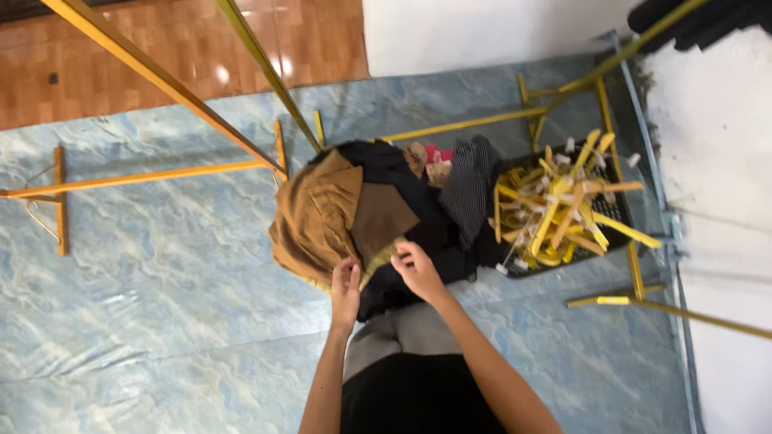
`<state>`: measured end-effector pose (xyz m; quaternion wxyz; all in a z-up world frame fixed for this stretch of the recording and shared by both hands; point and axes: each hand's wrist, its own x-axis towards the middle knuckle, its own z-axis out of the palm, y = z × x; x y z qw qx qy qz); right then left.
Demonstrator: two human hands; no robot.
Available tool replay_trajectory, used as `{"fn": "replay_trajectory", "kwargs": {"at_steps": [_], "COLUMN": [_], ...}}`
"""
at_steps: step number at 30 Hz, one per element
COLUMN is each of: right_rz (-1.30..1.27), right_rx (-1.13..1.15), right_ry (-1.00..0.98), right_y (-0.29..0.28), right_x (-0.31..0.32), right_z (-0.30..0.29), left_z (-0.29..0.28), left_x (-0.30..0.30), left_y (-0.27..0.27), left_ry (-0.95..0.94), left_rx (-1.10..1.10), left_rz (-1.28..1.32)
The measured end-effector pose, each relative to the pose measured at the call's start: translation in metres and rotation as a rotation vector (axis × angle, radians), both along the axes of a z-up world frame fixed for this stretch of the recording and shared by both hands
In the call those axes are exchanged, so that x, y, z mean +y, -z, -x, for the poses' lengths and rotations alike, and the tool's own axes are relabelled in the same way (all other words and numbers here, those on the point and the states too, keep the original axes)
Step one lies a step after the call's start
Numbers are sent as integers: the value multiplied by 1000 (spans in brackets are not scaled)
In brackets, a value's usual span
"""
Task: The person repeatedly picks up shorts from a pile, attaches them to hangers using clips, and hangs them on a clothing rack. The person handles multiple pairs of shorts and uses both plastic and wooden hangers.
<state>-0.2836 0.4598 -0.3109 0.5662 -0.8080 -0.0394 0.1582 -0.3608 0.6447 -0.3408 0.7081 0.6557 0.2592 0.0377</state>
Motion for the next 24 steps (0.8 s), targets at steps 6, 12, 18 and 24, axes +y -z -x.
{"fn": "replay_trajectory", "kwargs": {"at_steps": [6,12,18,24], "right_rz": [25,29,81,83], "right_rx": [48,139,141,273], "right_ry": [-138,-74,15,140], "right_y": [6,-15,-10,-15], "right_x": [2,-4,-16,7], "right_z": [-21,-32,-20,0], "left_z": [-24,-60,-94,-99], "left_x": [30,57,72,62], "left_y": [33,47,77,43], "left_ry": [-5,167,256,261], "left_rx": [243,299,361,-30], "left_rz": [1,-172,-30,-145]}}
